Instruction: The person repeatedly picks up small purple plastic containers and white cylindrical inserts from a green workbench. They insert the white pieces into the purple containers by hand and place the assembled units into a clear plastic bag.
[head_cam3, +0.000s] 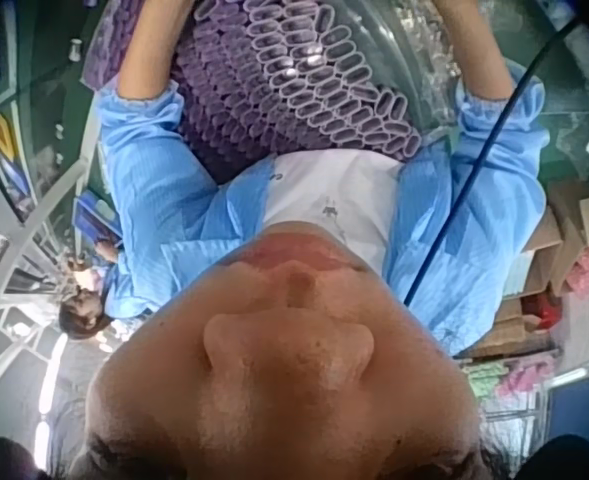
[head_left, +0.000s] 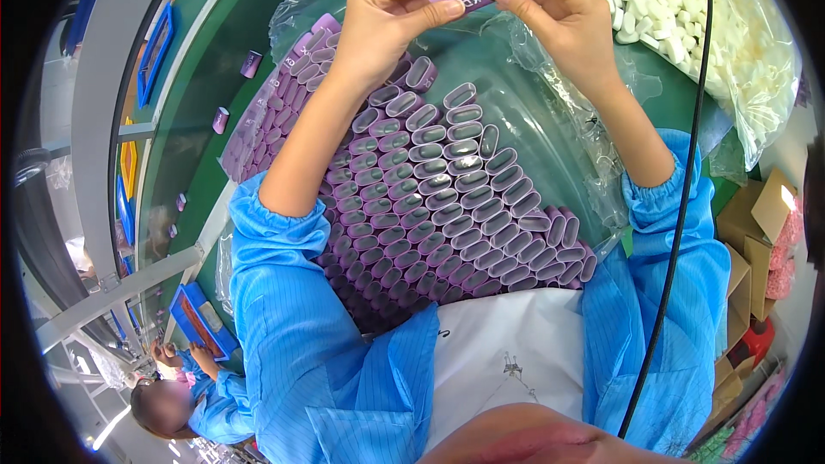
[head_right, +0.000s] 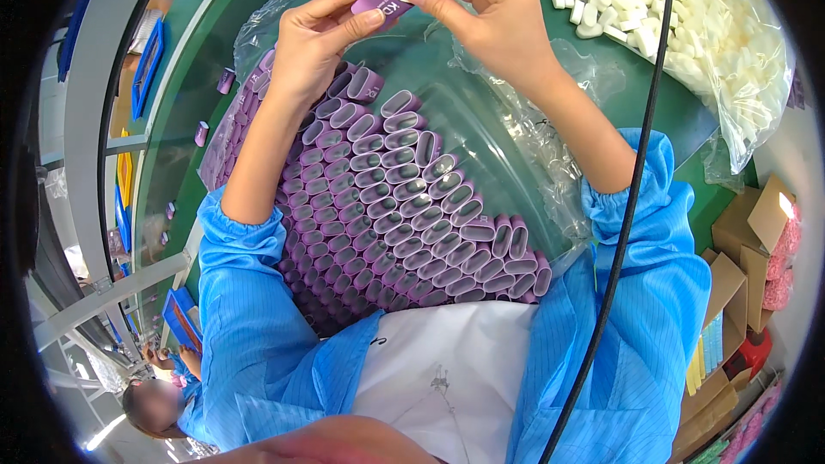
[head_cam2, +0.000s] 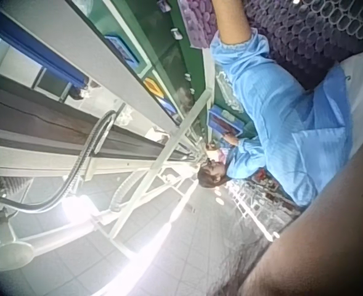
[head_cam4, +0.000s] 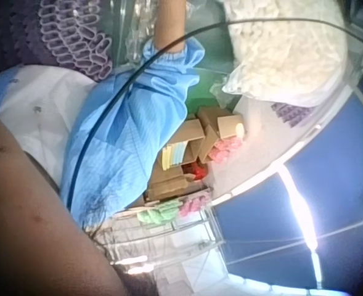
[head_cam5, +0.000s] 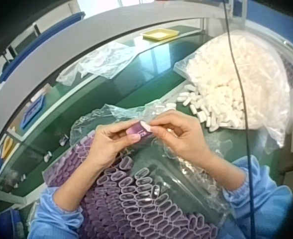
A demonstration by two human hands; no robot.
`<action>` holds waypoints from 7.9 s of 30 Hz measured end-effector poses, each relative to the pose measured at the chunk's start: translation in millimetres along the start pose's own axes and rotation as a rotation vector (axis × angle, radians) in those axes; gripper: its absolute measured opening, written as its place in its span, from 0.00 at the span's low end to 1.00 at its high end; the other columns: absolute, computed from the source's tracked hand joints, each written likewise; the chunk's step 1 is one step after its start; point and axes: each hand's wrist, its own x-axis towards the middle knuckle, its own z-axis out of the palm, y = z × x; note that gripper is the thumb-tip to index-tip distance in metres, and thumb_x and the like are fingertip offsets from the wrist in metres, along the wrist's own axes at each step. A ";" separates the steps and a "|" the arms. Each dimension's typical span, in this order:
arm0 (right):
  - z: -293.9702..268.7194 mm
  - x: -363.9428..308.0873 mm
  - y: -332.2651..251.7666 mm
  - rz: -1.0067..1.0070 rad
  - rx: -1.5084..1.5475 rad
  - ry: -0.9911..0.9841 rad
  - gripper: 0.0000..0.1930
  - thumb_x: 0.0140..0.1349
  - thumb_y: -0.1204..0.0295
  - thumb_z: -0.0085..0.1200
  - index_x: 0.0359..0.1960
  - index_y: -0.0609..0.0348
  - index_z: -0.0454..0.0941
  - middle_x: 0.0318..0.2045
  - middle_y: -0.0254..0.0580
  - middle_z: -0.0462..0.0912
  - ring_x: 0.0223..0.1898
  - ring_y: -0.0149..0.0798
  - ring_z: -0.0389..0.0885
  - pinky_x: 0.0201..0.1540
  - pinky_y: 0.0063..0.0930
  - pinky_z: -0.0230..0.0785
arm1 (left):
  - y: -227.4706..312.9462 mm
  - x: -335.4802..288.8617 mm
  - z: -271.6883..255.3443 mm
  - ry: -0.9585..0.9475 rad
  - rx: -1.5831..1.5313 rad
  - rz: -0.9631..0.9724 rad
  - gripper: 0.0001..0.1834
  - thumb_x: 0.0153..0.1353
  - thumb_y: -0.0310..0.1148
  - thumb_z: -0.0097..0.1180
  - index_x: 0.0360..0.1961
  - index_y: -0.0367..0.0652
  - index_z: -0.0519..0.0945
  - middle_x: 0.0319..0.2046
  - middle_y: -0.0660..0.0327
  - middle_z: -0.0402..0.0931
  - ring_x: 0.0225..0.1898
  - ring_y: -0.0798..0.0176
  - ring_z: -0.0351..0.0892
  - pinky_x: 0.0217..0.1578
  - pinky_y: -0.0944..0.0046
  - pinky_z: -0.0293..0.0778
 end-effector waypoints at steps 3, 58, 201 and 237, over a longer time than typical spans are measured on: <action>0.9 -4.6 9.0 -0.011 -0.023 -0.002 0.06 0.62 0.83 0.53 0.39 0.71 0.78 0.41 0.44 0.80 0.41 0.32 0.79 0.46 0.23 0.73 | 6.4 -2.0 2.7 -0.019 0.128 0.048 0.19 0.53 0.21 0.64 0.47 0.36 0.80 0.42 0.55 0.81 0.41 0.66 0.80 0.44 0.68 0.78; 5.6 7.2 -3.2 0.173 0.085 0.038 0.05 0.60 0.80 0.56 0.37 0.68 0.77 0.32 0.36 0.80 0.33 0.25 0.76 0.37 0.18 0.69 | -1.7 9.7 -14.1 -0.029 0.049 0.000 0.16 0.56 0.22 0.61 0.46 0.33 0.78 0.41 0.56 0.80 0.43 0.65 0.79 0.47 0.66 0.74; -4.5 10.5 -8.8 -0.059 -0.333 0.031 0.03 0.57 0.80 0.59 0.32 0.68 0.79 0.28 0.39 0.80 0.29 0.26 0.77 0.33 0.19 0.69 | 2.8 3.9 5.0 0.070 0.460 0.094 0.16 0.51 0.37 0.69 0.41 0.42 0.85 0.31 0.61 0.84 0.32 0.71 0.80 0.37 0.71 0.74; -15.0 10.9 -9.1 0.030 0.120 -0.195 0.05 0.55 0.84 0.59 0.34 0.69 0.80 0.31 0.43 0.80 0.32 0.32 0.80 0.35 0.22 0.73 | 4.6 3.4 -12.1 -0.180 0.045 -0.116 0.19 0.62 0.35 0.58 0.49 0.32 0.78 0.41 0.55 0.80 0.42 0.62 0.81 0.46 0.63 0.77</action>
